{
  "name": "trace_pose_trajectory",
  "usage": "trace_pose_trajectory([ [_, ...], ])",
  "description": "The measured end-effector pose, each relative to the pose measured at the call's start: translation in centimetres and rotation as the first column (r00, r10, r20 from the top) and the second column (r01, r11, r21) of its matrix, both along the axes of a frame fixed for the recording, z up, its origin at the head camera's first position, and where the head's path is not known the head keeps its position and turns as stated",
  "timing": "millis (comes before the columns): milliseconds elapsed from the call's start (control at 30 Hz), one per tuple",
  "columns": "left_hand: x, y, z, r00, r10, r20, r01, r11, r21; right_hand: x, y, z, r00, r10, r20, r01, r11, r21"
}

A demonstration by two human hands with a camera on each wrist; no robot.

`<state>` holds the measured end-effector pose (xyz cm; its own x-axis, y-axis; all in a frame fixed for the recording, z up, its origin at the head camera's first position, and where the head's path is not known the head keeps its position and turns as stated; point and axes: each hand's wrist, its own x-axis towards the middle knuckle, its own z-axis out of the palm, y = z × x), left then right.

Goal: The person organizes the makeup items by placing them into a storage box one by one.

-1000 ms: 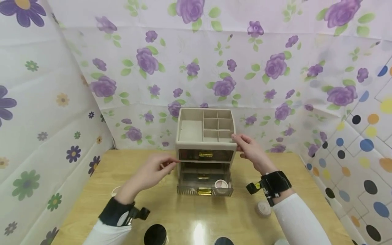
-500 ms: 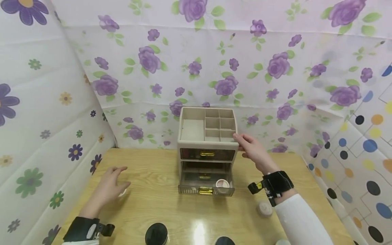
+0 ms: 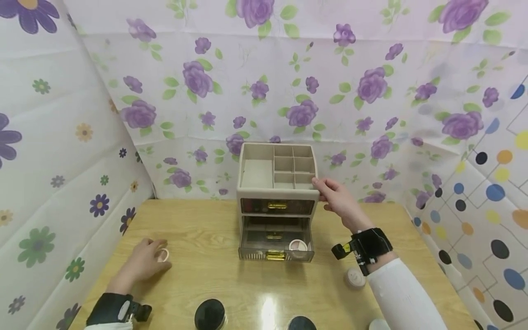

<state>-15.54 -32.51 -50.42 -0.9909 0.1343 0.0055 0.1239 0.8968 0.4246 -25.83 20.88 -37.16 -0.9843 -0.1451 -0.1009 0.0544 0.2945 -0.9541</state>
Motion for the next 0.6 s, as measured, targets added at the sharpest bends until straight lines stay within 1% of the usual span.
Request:
trace_pose_trajectory([
  [100,-0.1,-0.01,-0.24,1.0,-0.004,-0.014,0.004,1.0,-0.003,-0.03,0.06,0.1,1.0,0.0,0.005,0.0,1.0,0.002],
  [267,0.3,-0.33,-0.76,1.0,-0.005,-0.016,0.005,1.0,-0.002,-0.12,-0.15,-0.29,1.0,0.007,0.006,-0.007,1.0,0.006],
  [467,0.11,0.06,-0.76,0.998,-0.006,-0.059,0.006,1.0,-0.006,-0.15,0.19,-0.26,1.0,0.01,0.005,-0.01,1.0,-0.011],
  [600,0.21,-0.09,-0.75,0.999,0.003,-0.054,-0.003,1.0,-0.006,0.05,0.07,-0.26,1.0,-0.002,0.009,0.002,1.0,-0.009],
])
